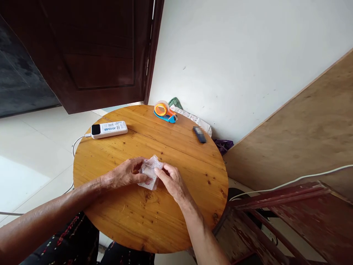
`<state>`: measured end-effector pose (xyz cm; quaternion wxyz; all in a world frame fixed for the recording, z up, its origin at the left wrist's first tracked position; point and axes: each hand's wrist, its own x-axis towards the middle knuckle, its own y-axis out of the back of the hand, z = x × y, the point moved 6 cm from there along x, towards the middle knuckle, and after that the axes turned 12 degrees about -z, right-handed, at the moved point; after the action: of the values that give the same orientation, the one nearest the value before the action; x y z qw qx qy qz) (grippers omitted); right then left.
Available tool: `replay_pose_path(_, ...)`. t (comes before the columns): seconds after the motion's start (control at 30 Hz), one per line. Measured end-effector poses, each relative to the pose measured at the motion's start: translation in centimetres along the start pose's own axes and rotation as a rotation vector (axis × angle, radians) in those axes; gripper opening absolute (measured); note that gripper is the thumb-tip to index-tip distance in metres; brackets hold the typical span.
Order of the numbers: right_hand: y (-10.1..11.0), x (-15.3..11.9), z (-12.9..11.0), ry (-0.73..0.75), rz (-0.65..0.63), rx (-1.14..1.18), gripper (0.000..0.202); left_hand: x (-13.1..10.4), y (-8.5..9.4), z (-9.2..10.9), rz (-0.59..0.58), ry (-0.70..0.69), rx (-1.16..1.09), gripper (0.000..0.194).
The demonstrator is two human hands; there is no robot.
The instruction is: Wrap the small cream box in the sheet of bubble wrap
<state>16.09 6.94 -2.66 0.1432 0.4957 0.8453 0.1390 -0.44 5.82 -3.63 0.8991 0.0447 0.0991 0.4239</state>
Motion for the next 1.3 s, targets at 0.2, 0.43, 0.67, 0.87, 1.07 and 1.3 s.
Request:
replay_pose_path(0.2, -0.3, 1.7, 0.5, 0.002, 0.085, 0.21, 0.032, 1.3, -0.2, -1.1, 0.034, -0.091, -0.283, 0.08)
replay_pose_path(0.43, 0.0, 2.3, 0.2, 0.002, 0.127, 0.248, 0.032, 1.3, -0.8, -1.9, 0.065, -0.123, -0.404, 0.093)
replay_pose_path(0.67, 0.1, 2.8, -0.2, 0.051, 0.226, 0.167, 0.029, 1.6, -0.6, -2.1, 0.083, -0.123, -0.375, 0.092)
replay_pose_path(0.87, -0.1, 2.1, -0.4, 0.074, 0.251, 0.004, 0.028, 1.6, -0.4, -2.1, 0.118, -0.115, -0.262, 0.089)
replay_pose_path(1.07, -0.3, 1.4, -2.0, 0.196, 0.249, -0.15, 0.021, 1.2, 0.5, -0.8, 0.217, -0.09, 0.022, 0.08)
replay_pose_path(1.3, -0.9, 1.9, -2.4, 0.324, 0.291, -0.371, 0.021, 1.9, 1.4, -0.9, 0.311, -0.076, 0.211, 0.062)
